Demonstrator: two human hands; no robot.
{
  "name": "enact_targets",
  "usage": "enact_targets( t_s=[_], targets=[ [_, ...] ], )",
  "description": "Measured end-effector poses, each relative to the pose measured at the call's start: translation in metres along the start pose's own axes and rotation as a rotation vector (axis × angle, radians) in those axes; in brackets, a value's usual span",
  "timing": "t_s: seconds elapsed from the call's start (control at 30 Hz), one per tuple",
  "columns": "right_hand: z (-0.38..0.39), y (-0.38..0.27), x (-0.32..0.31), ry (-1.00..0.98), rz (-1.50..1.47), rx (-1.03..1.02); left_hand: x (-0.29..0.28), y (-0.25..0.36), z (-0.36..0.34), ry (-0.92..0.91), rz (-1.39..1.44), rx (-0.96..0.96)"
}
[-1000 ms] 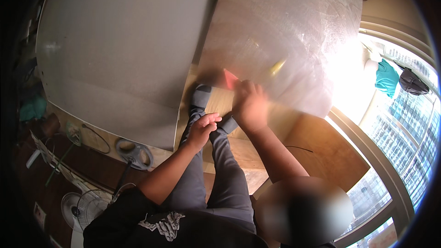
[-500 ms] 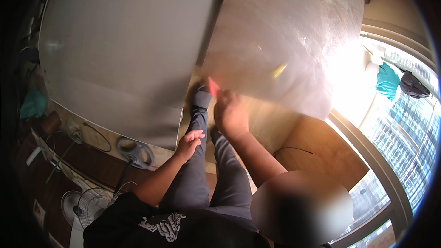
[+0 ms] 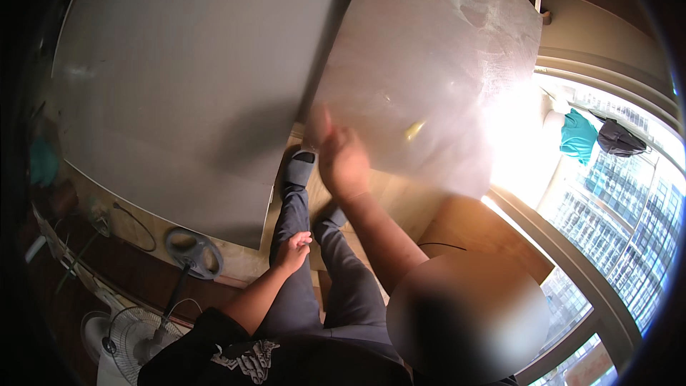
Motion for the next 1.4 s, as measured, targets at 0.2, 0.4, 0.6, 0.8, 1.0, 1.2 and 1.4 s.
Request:
enact_targets(
  t_s=[0.2, 0.4, 0.6, 0.8, 1.0, 1.2, 1.4],
  targets=[
    [-0.051, 0.104, -0.057, 0.017, 0.273, 0.255, -0.001, 0.016, -0.006, 0.058, 0.051, 0.122],
    [-0.036, 0.017, 0.016, -0.038, 0.232, -0.038, -0.004, 0.012, -0.007, 0.107, 0.079, 0.123],
    [-0.022, -0.039, 0.055, -0.216, 0.095, -0.143, -0.006, 0.016, -0.006, 0.110, 0.090, 0.135],
    [-0.079, -0.004, -0.020, -0.054, 0.175, -0.072, -0.016, -0.008, -0.002, 0.152, 0.096, 0.095],
    [-0.096, 0.013, 0.011, 0.024, 0.414, -0.225, -0.012, 0.005, -0.002, 0.109, 0.045, 0.129],
    [-0.079, -0.012, 0.001, -0.116, 0.383, -0.237, -0.011, 0.006, -0.005, 0.138, 0.109, 0.164],
    [-0.126, 0.036, -0.005, -0.094, 0.432, -0.117, 0.012, 0.055, -0.020, 0.030, 0.433, 0.159]
  ],
)
Point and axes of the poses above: each hand's wrist, its own z-axis away from the middle knuckle, its own x-axis out of the palm, y = z × x, the point moved 9 cm from there along -z, towards the middle knuckle, and after that the axes turned 2 degrees about -x, right-handed, at the moved point
